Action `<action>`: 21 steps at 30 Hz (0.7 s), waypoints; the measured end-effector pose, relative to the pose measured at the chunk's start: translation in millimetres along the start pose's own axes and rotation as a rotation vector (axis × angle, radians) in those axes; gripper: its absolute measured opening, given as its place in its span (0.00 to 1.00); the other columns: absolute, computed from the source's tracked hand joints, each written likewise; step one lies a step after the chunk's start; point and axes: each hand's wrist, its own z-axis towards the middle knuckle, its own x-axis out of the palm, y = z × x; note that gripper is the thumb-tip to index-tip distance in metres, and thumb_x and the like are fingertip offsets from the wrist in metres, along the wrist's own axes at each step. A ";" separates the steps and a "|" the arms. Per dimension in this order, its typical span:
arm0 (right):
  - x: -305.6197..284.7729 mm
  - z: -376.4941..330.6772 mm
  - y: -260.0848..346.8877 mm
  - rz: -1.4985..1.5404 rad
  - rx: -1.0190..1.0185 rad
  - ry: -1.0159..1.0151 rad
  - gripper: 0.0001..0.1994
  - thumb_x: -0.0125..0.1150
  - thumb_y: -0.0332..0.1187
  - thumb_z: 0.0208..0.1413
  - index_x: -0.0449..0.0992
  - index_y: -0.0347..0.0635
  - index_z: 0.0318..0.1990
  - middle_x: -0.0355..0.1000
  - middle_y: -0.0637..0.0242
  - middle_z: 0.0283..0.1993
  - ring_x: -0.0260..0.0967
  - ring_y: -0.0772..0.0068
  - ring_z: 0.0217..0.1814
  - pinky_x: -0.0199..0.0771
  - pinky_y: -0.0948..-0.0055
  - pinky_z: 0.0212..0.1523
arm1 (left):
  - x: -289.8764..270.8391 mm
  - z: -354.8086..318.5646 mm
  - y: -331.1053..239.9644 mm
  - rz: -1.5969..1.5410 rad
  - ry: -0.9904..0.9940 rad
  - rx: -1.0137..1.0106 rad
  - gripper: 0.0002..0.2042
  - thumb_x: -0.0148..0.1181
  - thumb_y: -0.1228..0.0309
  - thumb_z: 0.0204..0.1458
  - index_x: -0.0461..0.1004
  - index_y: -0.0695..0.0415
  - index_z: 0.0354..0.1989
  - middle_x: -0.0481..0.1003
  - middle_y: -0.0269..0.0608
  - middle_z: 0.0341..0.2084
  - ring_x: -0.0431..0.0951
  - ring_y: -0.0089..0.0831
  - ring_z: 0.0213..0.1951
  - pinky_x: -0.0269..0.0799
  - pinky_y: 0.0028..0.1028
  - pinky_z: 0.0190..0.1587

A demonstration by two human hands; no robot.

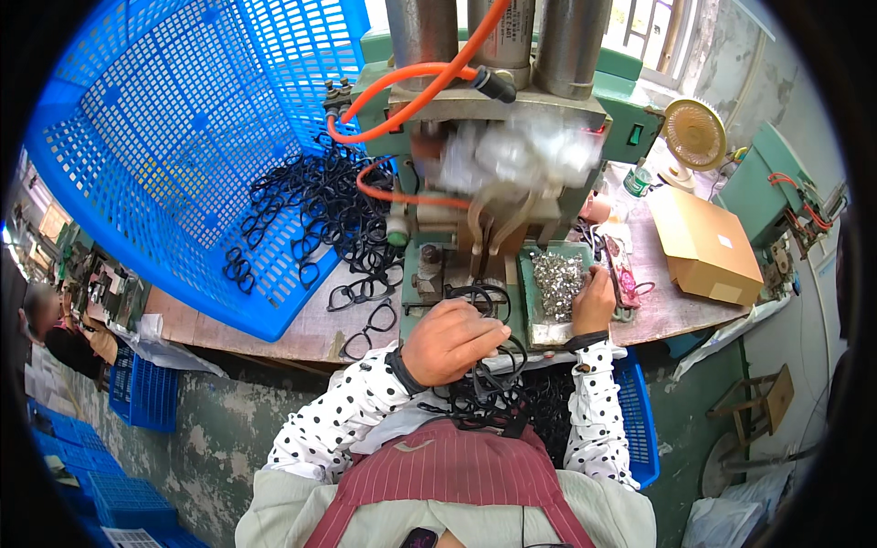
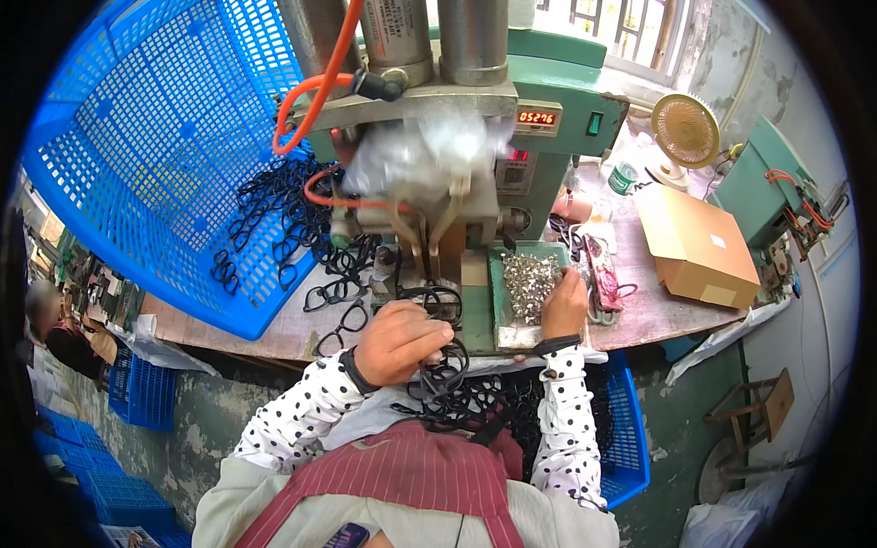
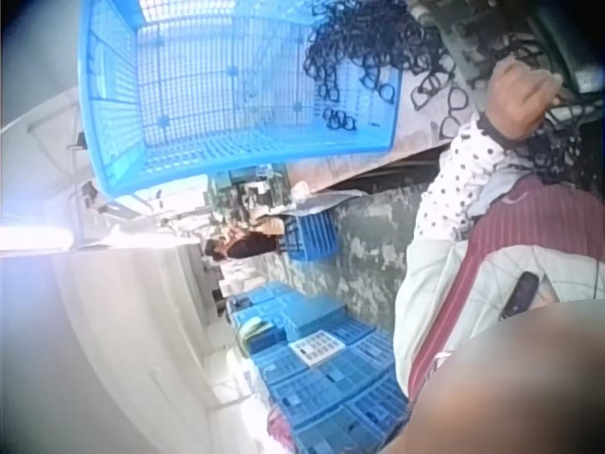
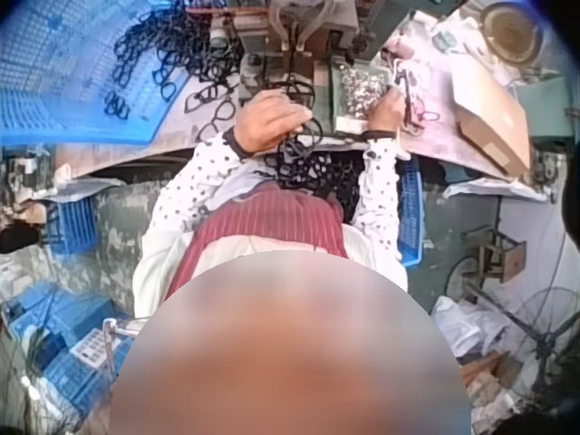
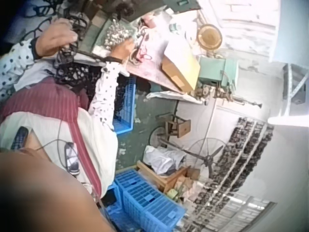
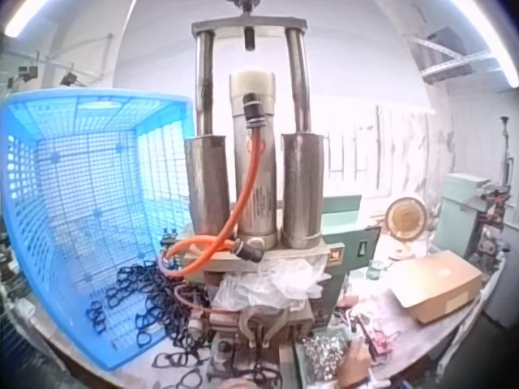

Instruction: The person repeatedly picks up black cable loops and small metal components from a tray, places them into a press machine, and operates the press. The finished assemblies are placed into a blue basket. The process is repetitive and continuous throughout the clip.

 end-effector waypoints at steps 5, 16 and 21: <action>-3.8 14.8 8.6 -0.222 -0.031 0.046 0.06 0.57 0.25 0.50 0.74 0.45 0.37 0.74 0.62 0.32 0.68 0.57 0.39 0.64 0.57 0.37 | 8.7 -14.7 -7.1 0.143 0.039 0.047 0.18 0.63 0.74 0.44 0.75 0.57 0.47 0.76 0.34 0.38 0.75 0.31 0.37 0.69 0.36 0.49; -40.8 23.7 131.2 1.020 0.460 0.290 0.12 0.69 0.22 0.42 0.78 0.36 0.37 0.75 0.68 0.30 0.70 0.78 0.33 0.70 0.79 0.36 | -32.8 4.6 -1.8 0.135 -0.169 -0.181 0.12 0.62 0.75 0.50 0.75 0.57 0.44 0.77 0.38 0.38 0.75 0.35 0.37 0.69 0.38 0.46; -34.2 7.6 162.5 0.864 0.314 0.239 0.17 0.71 0.22 0.40 0.75 0.34 0.40 0.73 0.62 0.38 0.74 0.71 0.37 0.72 0.74 0.40 | -48.6 17.1 9.5 0.027 -0.466 -0.663 0.08 0.55 0.76 0.58 0.74 0.63 0.45 0.77 0.45 0.35 0.79 0.32 0.35 0.72 0.26 0.39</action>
